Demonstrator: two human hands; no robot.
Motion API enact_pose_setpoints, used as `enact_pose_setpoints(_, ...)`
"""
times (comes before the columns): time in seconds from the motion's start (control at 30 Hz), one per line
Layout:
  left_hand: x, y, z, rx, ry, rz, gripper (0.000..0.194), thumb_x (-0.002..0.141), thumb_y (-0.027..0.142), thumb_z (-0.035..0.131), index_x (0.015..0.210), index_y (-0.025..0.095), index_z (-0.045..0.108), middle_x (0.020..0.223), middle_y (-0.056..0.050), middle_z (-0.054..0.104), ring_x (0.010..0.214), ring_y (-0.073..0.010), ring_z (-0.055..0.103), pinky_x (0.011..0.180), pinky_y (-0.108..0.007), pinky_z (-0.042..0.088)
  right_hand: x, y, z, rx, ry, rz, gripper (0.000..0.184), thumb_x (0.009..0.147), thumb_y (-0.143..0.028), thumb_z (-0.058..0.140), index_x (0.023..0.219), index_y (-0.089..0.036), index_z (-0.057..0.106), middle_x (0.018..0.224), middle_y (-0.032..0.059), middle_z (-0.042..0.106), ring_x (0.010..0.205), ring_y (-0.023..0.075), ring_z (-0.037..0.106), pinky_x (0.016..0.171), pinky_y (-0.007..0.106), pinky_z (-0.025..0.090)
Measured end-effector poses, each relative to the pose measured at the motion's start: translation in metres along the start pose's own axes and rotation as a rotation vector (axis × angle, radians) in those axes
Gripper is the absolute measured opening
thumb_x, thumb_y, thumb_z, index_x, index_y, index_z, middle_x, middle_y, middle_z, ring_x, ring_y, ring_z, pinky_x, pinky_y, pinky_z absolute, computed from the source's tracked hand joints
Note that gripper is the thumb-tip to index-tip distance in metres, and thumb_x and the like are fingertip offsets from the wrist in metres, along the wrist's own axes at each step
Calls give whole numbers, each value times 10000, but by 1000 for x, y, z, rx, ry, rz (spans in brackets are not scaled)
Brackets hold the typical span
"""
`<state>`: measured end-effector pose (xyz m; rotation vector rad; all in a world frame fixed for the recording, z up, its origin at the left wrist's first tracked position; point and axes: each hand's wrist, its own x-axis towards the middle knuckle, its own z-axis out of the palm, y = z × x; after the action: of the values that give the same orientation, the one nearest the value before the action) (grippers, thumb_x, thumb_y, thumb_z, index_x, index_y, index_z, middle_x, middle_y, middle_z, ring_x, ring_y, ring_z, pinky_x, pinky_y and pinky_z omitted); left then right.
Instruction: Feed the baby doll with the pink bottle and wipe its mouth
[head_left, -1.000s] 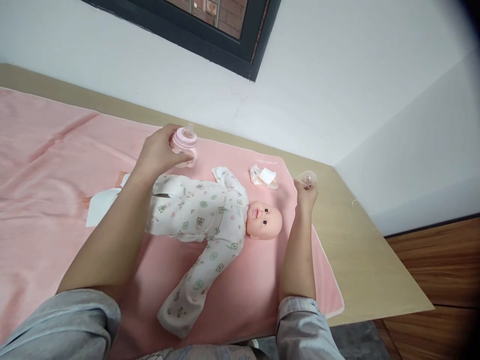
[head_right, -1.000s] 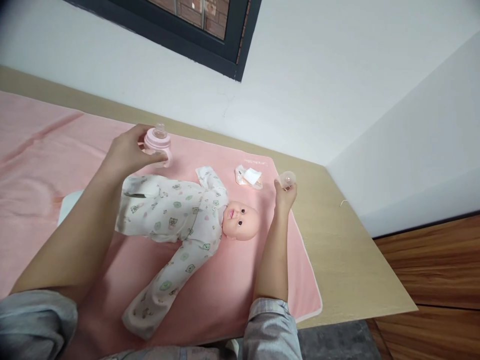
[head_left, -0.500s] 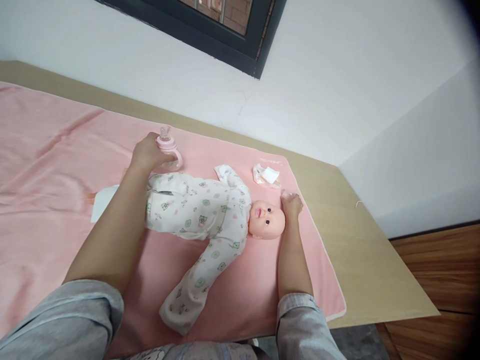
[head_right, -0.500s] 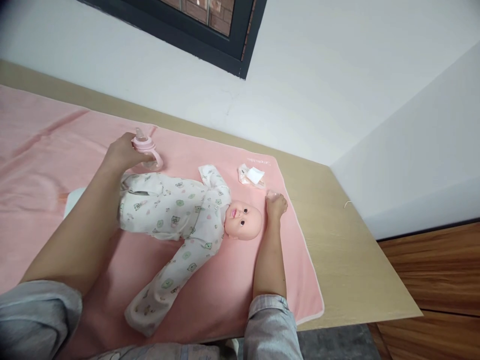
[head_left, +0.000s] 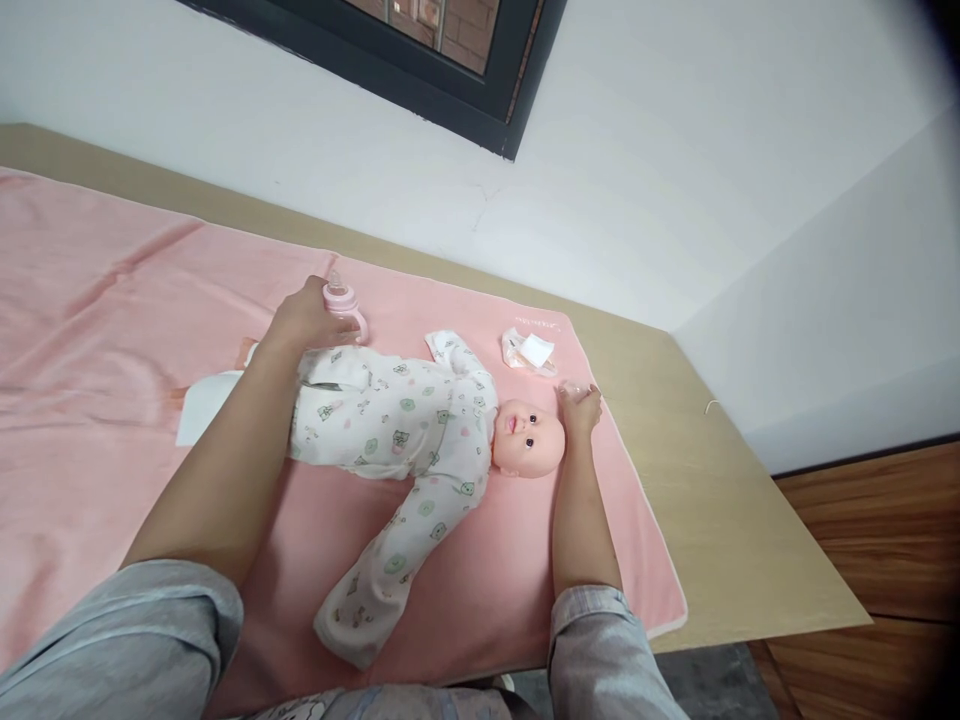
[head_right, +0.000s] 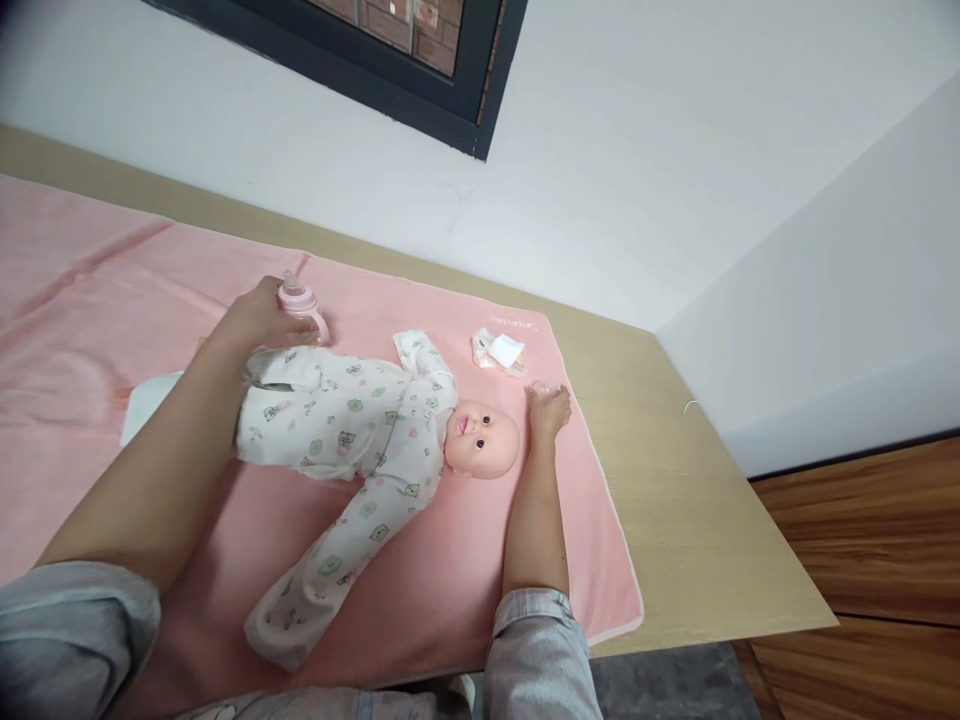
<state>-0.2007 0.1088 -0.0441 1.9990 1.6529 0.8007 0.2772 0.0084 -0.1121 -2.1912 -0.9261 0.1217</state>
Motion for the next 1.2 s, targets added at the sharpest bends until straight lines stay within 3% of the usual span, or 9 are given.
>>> enact_pose_setpoints(0.07,-7,7,-4,108,17,-99,1013,623,862,592,1300,147,352,1062,-37,561,1046,-297,537,795,-359,407,1,2,1,17,8,-4,796,746,-449,678,1391,-72,404,1358,208,528,1281,352,476,1101,445,329)
enact_pose_setpoints(0.2,-17,16,-9,171,0,-19,973,706,830,566,1334,119,351,1084,-51,583,1000,-259,559,775,-330,432,2,4,3,49,18,-14,790,769,-462,667,1399,-69,398,1361,200,531,1277,351,482,1108,459,324)
enact_pose_setpoints(0.4,-19,27,-26,193,-67,-162,1149,545,777,747,1365,72,358,1247,-158,585,1038,-324,569,809,-407,472,1,4,3,97,34,-10,746,789,-485,632,1376,-77,419,1366,201,523,1269,343,490,1103,476,326)
enact_pose_setpoints(0.5,-29,48,-42,304,49,-205,1162,639,699,746,1463,76,213,1310,-209,548,1103,-395,547,837,-498,481,1,4,4,127,58,-7,680,844,-498,541,1362,-72,425,1340,208,539,1252,333,502,1096,477,328)
enact_pose_setpoints(0.63,-56,100,-45,309,261,-4,780,877,603,554,1463,170,275,1290,-127,578,1145,-343,550,934,-534,459,1,2,4,167,106,-36,602,911,-462,425,1344,-44,436,1329,215,539,1224,295,517,1094,425,336)
enact_pose_setpoints(0.77,-73,155,-15,216,202,325,505,960,468,476,1367,169,452,1278,-94,590,1159,-261,556,992,-411,440,-3,-2,-2,234,247,-160,482,949,-390,333,1274,-67,483,1310,185,536,1265,234,458,1100,351,324)
enact_pose_setpoints(0.9,-67,194,27,188,-10,578,414,946,421,464,1279,196,565,1309,-56,587,1181,-242,552,1004,-339,412,-10,-7,-7,375,335,-368,414,959,-362,252,1070,-143,585,1117,119,624,1103,189,535,993,307,404)
enact_pose_setpoints(1.07,-42,225,69,260,-390,739,378,925,311,441,1252,200,594,1233,-52,639,1029,-223,621,851,-287,442,-21,-15,-2,456,145,-473,388,947,-397,295,973,-169,607,888,50,667,872,157,586,815,255,444)
enact_pose_setpoints(1.2,-24,241,100,395,-584,750,351,895,267,455,1188,228,645,1100,-53,694,889,-221,627,775,-275,414,-28,-21,6,474,-18,-525,369,947,-411,314,963,-180,602,797,16,655,766,137,579,750,236,424)
